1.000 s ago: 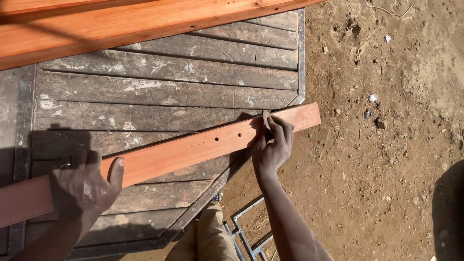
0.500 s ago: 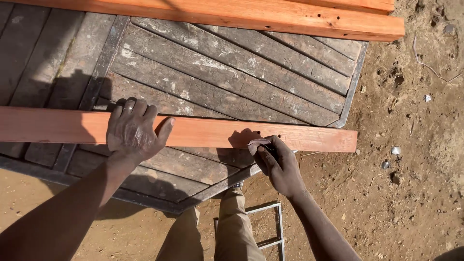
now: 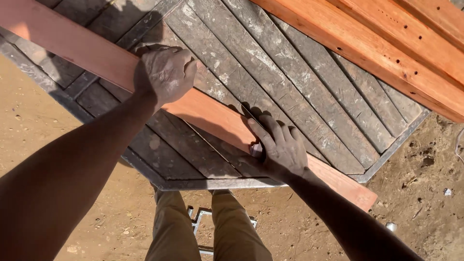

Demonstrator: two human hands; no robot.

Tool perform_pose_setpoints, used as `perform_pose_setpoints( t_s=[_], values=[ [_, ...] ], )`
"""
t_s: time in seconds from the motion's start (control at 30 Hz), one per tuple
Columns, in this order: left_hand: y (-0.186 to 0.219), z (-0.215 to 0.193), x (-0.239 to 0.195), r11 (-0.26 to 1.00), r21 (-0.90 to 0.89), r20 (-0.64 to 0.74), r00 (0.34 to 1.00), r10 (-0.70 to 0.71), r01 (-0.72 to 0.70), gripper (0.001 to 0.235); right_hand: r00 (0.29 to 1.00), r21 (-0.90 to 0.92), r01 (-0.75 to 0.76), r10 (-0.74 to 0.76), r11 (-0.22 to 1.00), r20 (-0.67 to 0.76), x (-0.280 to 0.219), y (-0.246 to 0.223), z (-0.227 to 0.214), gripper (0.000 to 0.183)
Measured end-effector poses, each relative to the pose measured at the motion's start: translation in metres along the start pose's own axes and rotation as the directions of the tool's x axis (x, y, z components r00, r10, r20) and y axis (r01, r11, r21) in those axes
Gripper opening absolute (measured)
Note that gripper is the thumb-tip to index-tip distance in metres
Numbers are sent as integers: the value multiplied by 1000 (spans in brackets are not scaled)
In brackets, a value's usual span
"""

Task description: Sanding the edges and surface of a wooden plank using sandpaper

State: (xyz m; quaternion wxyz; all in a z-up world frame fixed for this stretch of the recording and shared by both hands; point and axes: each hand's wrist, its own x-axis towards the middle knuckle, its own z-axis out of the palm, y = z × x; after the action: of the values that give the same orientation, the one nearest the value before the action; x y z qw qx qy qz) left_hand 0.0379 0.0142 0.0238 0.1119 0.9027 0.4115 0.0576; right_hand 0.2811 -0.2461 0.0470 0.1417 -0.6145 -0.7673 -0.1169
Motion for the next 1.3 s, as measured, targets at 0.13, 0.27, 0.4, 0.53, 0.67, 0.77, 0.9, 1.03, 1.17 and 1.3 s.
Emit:
perform_pose_setpoints(
  t_s=[0.13,0.27,0.4,0.53,0.67,0.77,0.9,1.03,1.17,1.3],
  values=[
    [-11,5,2,1000,-12,-8,1000,7,-7,39,999,-56,36,-34,998,36,86,-44,11,81],
    [11,-11,4,993,-108,5,999,-51,51,32,935,49,-68,46,996,352,58,-28,-19,109],
    [17,-28,2,960,-223,71,985,-158,170,28,846,85,-272,196,958,496,-23,16,-44,77],
    [4,-11,3,991,-128,-178,984,10,-33,24,790,5,-466,413,885,453,20,5,-17,63],
    [-2,1,4,984,-139,-271,960,74,-115,24,687,14,-511,399,859,607,116,-15,54,78],
    [-9,3,-1,981,-161,-279,958,63,-111,25,564,-79,-571,461,817,686,75,3,32,75],
    [-4,7,1,998,-64,-358,934,-8,-16,21,341,-222,-638,529,737,777,34,14,1,73],
    [10,-15,-5,995,-72,-281,956,-84,66,19,373,-173,-676,535,716,758,94,-15,2,63],
    [10,-14,0,958,-206,-190,952,-239,200,24,492,76,-676,373,733,786,216,-82,-22,66],
    [8,-20,-6,939,-293,-225,942,-249,178,20,484,-18,-651,433,759,761,145,-39,5,75]
  ],
)
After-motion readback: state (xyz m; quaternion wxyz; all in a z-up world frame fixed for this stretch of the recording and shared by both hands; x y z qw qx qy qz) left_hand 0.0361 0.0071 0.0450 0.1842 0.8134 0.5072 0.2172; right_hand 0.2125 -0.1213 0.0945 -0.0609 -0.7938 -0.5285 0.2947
